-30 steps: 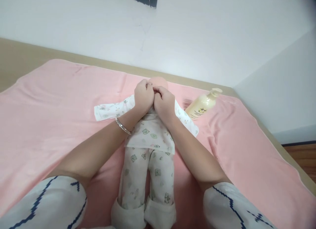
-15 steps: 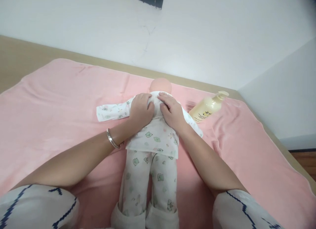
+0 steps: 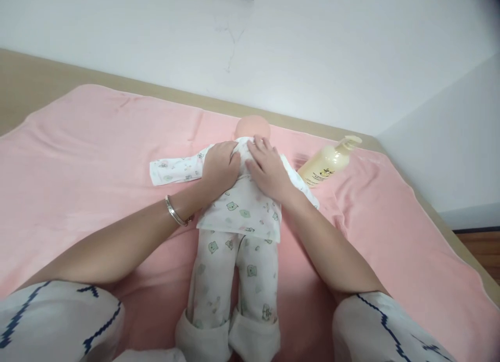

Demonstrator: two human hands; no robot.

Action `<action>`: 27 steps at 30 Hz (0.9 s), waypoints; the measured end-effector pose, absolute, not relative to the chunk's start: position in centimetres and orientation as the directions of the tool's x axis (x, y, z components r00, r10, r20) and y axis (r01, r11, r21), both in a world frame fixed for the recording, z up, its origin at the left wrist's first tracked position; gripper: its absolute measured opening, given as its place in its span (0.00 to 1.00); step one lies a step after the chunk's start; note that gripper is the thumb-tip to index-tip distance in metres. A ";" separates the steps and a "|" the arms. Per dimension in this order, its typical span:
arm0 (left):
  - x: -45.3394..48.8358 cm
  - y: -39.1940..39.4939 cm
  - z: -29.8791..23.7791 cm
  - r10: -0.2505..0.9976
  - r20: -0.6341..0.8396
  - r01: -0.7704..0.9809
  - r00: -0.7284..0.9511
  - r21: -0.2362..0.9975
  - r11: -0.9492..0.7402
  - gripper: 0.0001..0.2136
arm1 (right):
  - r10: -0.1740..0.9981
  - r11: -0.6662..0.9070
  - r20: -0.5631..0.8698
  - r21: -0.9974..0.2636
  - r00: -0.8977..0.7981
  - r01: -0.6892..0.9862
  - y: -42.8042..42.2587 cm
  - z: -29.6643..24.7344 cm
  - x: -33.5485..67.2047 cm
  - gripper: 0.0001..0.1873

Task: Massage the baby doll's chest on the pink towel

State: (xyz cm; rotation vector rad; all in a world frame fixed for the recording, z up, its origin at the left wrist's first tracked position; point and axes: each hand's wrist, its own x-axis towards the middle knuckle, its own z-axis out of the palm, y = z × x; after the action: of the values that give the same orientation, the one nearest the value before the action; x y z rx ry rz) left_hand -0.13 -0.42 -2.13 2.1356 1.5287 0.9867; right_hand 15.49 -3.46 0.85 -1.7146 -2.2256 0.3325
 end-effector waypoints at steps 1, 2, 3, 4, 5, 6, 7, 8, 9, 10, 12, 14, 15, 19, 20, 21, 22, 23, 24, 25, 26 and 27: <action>-0.1 -0.4 -2.2 0.921 0.345 0.686 0.182 0.627 -0.370 0.19 | 0.976 0.219 0.091 -0.376 -0.199 0.901 -2.8 1.0 16.0 0.36; -0.1 -0.4 -2.2 0.921 0.348 0.682 0.177 0.631 -0.370 0.20 | 0.983 0.184 0.089 -0.376 -0.162 0.908 -2.5 1.0 16.2 0.37; -0.1 -0.3 -2.3 0.921 0.349 0.679 0.173 0.635 -0.368 0.20 | 0.987 0.153 0.099 -0.368 -0.125 0.917 -2.6 0.9 16.1 0.37; -0.1 -0.3 -2.3 0.921 0.349 0.679 0.170 0.636 -0.367 0.21 | 0.989 0.128 0.116 -0.352 -0.092 0.927 -3.0 0.8 15.8 0.37; -0.1 -0.3 -2.4 0.922 0.350 0.680 0.167 0.636 -0.364 0.21 | 0.988 0.111 0.137 -0.332 -0.069 0.937 -3.9 0.6 15.1 0.37; -0.2 -0.2 -2.4 0.923 0.350 0.683 0.162 0.635 -0.361 0.21 | 0.985 0.106 0.160 -0.309 -0.059 0.945 -4.9 0.4 14.3 0.36; -0.2 -0.2 -2.4 0.923 0.351 0.687 0.158 0.633 -0.358 0.20 | 0.981 0.121 0.180 -0.285 -0.071 0.951 -6.1 0.2 13.5 0.36; -0.2 -0.2 -2.3 0.923 0.353 0.690 0.153 0.631 -0.355 0.20 | 0.973 0.164 0.199 -0.258 -0.114 0.952 -7.2 0.1 12.6 0.36; -0.2 -0.2 -2.3 0.923 0.354 0.693 0.149 0.629 -0.353 0.19 | 0.964 0.206 0.215 -0.236 -0.156 0.950 -8.2 0.0 11.9 0.36; -0.2 -0.1 -2.2 0.924 0.353 0.695 0.147 0.628 -0.351 0.19 | 0.955 0.243 0.226 -0.224 -0.192 0.944 -8.8 -0.1 11.4 0.36; -0.2 -0.2 -2.1 0.924 0.349 0.699 0.155 0.622 -0.353 0.18 | 0.942 0.295 0.232 -0.240 -0.241 0.925 -8.9 -0.1 11.3 0.36; -0.2 -0.2 -2.1 0.922 0.348 0.704 0.171 0.611 -0.362 0.18 | 0.946 0.301 0.216 -0.301 -0.243 0.905 -7.3 0.0 12.3 0.35; -0.2 -0.2 -2.2 0.919 0.352 0.704 0.176 0.608 -0.368 0.18 | 0.953 0.285 0.199 -0.339 -0.228 0.896 -6.2 0.0 13.1 0.35; -0.2 -0.3 -2.3 0.918 0.359 0.684 0.167 0.629 -0.370 0.19 | 0.983 0.162 0.148 -0.457 -0.105 0.875 -2.6 0.0 16.0 0.38; -0.2 -0.3 -2.4 0.921 0.354 0.683 0.163 0.633 -0.364 0.20 | 0.985 0.148 0.146 -0.460 -0.089 0.876 -2.5 0.0 16.1 0.39; -0.1 -0.3 -2.3 0.923 0.349 0.684 0.161 0.635 -0.359 0.20 | 0.985 0.141 0.152 -0.446 -0.081 0.884 -2.8 -0.1 16.0 0.39; -0.1 -0.3 -2.3 0.925 0.346 0.687 0.160 0.633 -0.356 0.20 | 0.983 0.143 0.165 -0.417 -0.080 0.898 -3.5 -0.1 15.5 0.38; -0.1 -0.3 -2.3 0.925 0.345 0.691 0.162 0.629 -0.355 0.20 | 0.979 0.154 0.181 -0.376 -0.090 0.914 -4.4 -0.2 14.9 0.38; -0.1 -0.3 -2.2 0.923 0.347 0.695 0.164 0.623 -0.358 0.19 | 0.974 0.172 0.196 -0.330 -0.111 0.928 -5.5 -0.2 14.1 0.37; -0.1 -0.2 -2.1 0.922 0.349 0.699 0.168 0.617 -0.361 0.18 | 0.967 0.203 0.207 -0.286 -0.146 0.937 -6.6 -0.2 13.4 0.37; -0.1 -0.2 -2.1 0.921 0.348 0.704 0.173 0.611 -0.363 0.17 | 0.961 0.231 0.212 -0.253 -0.179 0.940 -7.4 -0.1 12.7 0.37; -0.1 -0.2 -2.0 0.921 0.348 0.708 0.173 0.606 -0.362 0.16 | 0.955 0.254 0.213 -0.234 -0.206 0.938 -8.0 -0.1 12.3 0.37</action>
State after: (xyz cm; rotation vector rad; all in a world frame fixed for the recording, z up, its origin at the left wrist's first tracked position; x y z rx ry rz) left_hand -0.09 -0.15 -2.04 2.1496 1.5562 0.9859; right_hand 12.27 -8.02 -0.06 -1.7446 -2.2194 0.0758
